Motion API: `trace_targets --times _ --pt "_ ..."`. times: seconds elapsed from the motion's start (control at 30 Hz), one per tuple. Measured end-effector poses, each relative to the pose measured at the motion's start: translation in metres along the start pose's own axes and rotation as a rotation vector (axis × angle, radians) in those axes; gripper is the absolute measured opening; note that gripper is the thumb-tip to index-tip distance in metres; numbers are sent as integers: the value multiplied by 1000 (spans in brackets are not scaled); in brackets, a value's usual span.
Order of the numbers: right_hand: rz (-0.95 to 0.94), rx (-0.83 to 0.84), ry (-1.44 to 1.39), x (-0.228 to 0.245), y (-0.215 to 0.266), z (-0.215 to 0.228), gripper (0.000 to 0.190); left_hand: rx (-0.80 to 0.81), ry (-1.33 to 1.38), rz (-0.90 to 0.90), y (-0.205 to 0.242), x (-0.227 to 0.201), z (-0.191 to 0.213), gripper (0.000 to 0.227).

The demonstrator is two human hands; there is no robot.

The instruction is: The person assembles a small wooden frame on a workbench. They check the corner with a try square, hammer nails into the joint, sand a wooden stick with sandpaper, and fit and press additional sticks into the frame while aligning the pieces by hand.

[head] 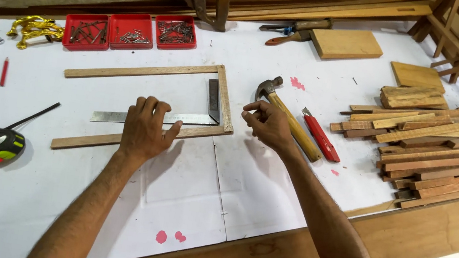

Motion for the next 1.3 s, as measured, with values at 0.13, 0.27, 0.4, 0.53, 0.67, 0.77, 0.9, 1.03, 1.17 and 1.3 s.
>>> trace_targets --times 0.13,0.27,0.4,0.53,0.67,0.77,0.9,1.03,1.17,1.3 --pt "31 5 -5 44 7 15 26 -24 -82 8 -32 4 22 37" --pt "209 20 51 71 -8 9 24 -15 -124 7 -62 21 34 38" --pt "280 33 57 91 -41 -10 22 14 -124 34 -93 49 32 36" --pt "224 59 75 81 -83 -46 21 -1 -90 82 -109 88 3 35" --pt "195 76 -23 61 -118 -81 19 -32 17 182 -116 123 -44 28" --pt "140 97 1 55 -145 -97 18 -35 80 226 -136 142 -77 22" --pt "60 97 17 55 -165 -106 17 50 147 290 -158 150 -119 18" --pt "-24 151 -6 52 -182 -113 19 149 134 342 -178 152 -147 24" --pt "-52 187 16 55 -198 -116 20 273 91 399 -198 159 -169 31" --pt "-70 179 28 57 -209 -118 19 416 73 442 -214 158 -180 36"
Point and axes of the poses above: each hand's wrist, its own y-axis away from the middle knuckle, its own z-axis out of the back of the hand, x = y × z, the point moved 4 cm from there along -y, towards the middle knuckle, and after that the axes turned 13 degrees about -x, right-handed, at the moved point
